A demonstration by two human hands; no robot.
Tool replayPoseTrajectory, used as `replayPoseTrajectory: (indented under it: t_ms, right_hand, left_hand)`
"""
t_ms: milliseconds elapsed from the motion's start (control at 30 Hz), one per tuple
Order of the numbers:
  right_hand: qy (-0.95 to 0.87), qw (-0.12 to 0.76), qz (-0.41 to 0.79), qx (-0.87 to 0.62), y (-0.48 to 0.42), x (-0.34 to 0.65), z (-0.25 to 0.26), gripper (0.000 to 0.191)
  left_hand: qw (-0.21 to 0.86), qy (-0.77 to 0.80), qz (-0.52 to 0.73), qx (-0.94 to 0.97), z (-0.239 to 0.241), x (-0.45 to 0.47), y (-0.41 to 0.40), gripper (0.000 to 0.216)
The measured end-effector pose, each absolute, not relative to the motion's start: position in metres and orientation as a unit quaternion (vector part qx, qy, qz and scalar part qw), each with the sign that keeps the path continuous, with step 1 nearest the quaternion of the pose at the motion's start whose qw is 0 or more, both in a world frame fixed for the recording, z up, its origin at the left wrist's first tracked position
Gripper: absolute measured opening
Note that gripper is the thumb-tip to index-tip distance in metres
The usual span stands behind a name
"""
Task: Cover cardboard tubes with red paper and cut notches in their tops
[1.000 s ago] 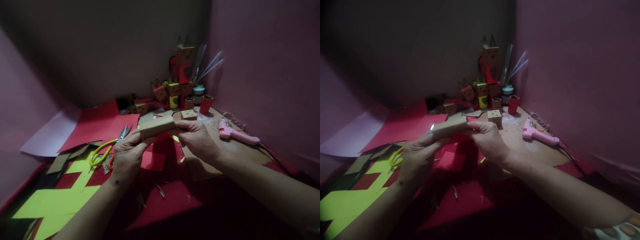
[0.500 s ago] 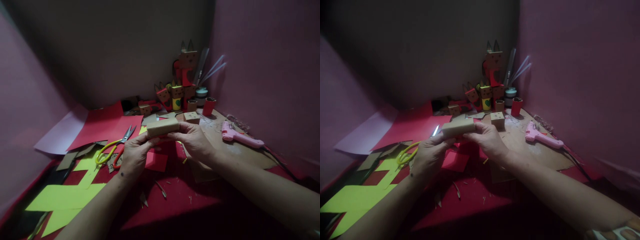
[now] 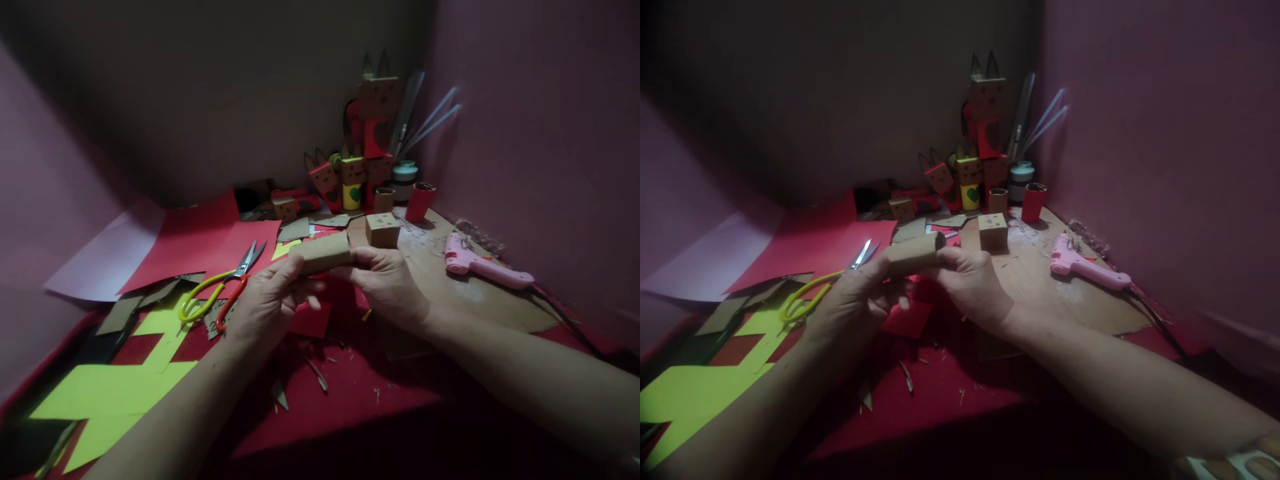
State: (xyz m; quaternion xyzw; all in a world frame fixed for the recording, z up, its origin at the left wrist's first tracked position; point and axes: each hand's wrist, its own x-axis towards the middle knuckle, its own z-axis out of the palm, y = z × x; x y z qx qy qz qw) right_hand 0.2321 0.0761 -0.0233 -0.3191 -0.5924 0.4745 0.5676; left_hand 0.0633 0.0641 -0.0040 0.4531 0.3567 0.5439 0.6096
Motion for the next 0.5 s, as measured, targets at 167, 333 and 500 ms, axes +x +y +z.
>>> replayPoseTrajectory:
  t_ms: [167,333,500]
  right_hand:
    - [-0.625,0.558,0.448,-0.312,0.072,0.229,-0.026,0.015]
    - [-0.617,0.557,0.455,-0.320,0.074,0.229,-0.025,0.012]
    - [-0.530,0.558,0.553,-0.318,0.078,0.233,-0.015,0.020]
  left_hand:
    - [0.585,0.418,0.553,0.421,-0.010,0.064,0.066,0.018]
    - [0.589,0.398,0.554,0.433,-0.012,0.063,0.068,0.022]
    - [0.598,0.368,0.529,0.476,-0.009,0.059,0.069,0.030]
